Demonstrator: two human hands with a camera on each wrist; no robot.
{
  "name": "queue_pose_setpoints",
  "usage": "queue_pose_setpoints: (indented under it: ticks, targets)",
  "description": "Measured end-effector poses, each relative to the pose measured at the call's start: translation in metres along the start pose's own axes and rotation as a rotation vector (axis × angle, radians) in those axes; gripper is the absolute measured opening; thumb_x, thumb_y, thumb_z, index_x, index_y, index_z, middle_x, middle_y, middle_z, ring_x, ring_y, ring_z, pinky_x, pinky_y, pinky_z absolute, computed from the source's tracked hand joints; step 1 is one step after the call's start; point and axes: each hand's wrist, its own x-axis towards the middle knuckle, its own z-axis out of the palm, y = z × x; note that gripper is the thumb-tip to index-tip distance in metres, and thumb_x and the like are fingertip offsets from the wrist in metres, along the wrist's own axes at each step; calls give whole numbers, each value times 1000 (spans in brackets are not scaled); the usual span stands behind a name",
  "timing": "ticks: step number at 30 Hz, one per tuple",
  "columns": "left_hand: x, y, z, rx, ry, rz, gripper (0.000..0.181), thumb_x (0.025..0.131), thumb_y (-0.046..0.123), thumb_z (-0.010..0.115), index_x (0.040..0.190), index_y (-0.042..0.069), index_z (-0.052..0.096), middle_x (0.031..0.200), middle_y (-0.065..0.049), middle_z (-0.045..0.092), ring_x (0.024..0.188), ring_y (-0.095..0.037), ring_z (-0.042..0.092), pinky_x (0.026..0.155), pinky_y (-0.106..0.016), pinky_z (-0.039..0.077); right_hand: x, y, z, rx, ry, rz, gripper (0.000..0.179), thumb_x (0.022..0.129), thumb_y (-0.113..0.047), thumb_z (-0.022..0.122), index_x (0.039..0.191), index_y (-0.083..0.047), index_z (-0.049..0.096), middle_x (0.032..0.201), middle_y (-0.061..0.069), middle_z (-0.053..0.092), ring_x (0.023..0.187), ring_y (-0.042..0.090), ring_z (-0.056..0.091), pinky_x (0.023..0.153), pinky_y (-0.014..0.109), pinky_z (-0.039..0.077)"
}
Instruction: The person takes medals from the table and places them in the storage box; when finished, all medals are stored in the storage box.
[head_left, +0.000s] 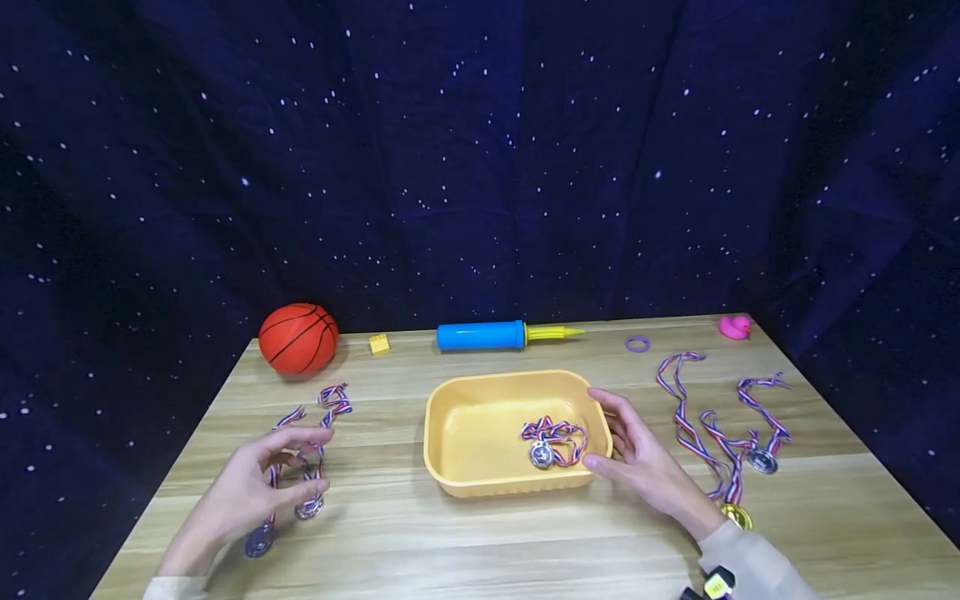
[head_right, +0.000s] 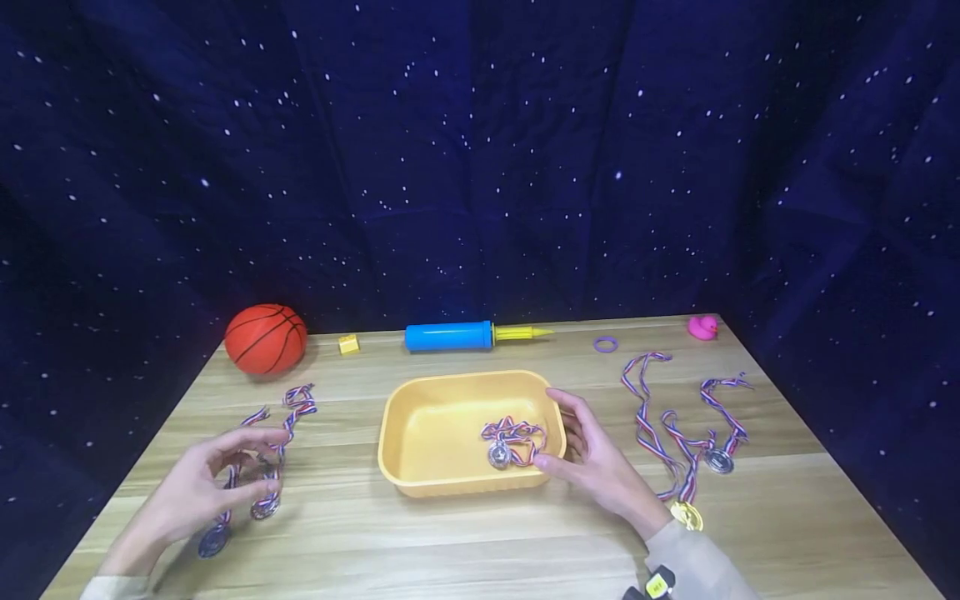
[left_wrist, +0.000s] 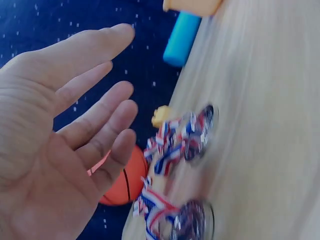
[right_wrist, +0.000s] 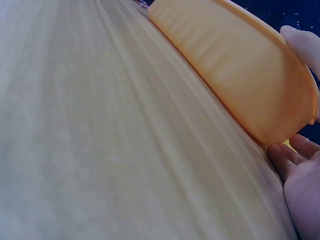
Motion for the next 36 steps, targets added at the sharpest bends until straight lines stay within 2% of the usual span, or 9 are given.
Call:
queue_pose_setpoints:
  ticks: [2,4,13,17,21,29,33,36]
  targets:
    - [-4,-6,-1,-14,-19,3,63,80,6,101,137,9,75,121,-7,81,101,-18,75,85,-26,60,0,0,0,2,2,-1,91,96,4,81,172,-5,31,175,25,33,153,27,50,125,18,39]
    - [-7,-11,-2,-27,-41,-3,62,79,6,101,136,6,75,115,-11,80,97,-19,73,81,-26,60,1,0,0,6,2,-2,90,96,4,80,171,-5,31,175,25,33,153,27,50,125,18,39]
    - [-17,-20,-7,-66,-164,-66,59,80,12,101,133,7,76,105,-7,77,88,-21,70,76,-28,58,1,2,1,5,3,6,91,96,3,81,172,-5,31,175,25,33,152,24,51,124,17,38]
    - [-17,-24,-7,-93,-233,-53,59,79,15,102,131,6,77,110,-9,77,90,-18,72,79,-26,61,1,1,1,7,0,0,90,96,3,81,171,-5,32,174,26,33,152,25,51,125,17,38]
    - [-16,-29,-5,-96,-266,-17,52,80,12,101,127,4,79,120,-10,78,94,-14,74,83,-24,64,0,1,1,-3,-2,-7,89,96,3,81,171,-4,32,174,26,34,152,25,51,125,17,38]
    - [-13,-29,1,-15,-243,-42,37,82,11,99,116,8,85,116,-7,78,92,-6,72,79,-24,65,0,0,0,-10,0,-3,89,97,3,80,171,-5,32,175,25,33,152,22,51,124,16,37]
    - [-11,-24,3,61,-233,-55,34,82,12,99,113,12,85,108,-1,77,86,-6,70,74,-24,63,0,0,-1,-3,-1,1,89,97,3,80,172,-6,31,175,24,32,153,22,50,125,16,37]
    - [-11,-22,3,86,-233,-76,34,81,12,99,111,14,85,101,3,73,82,-6,67,71,-25,61,0,1,0,-1,-2,2,89,97,2,80,172,-6,31,175,24,32,153,23,50,125,17,37]
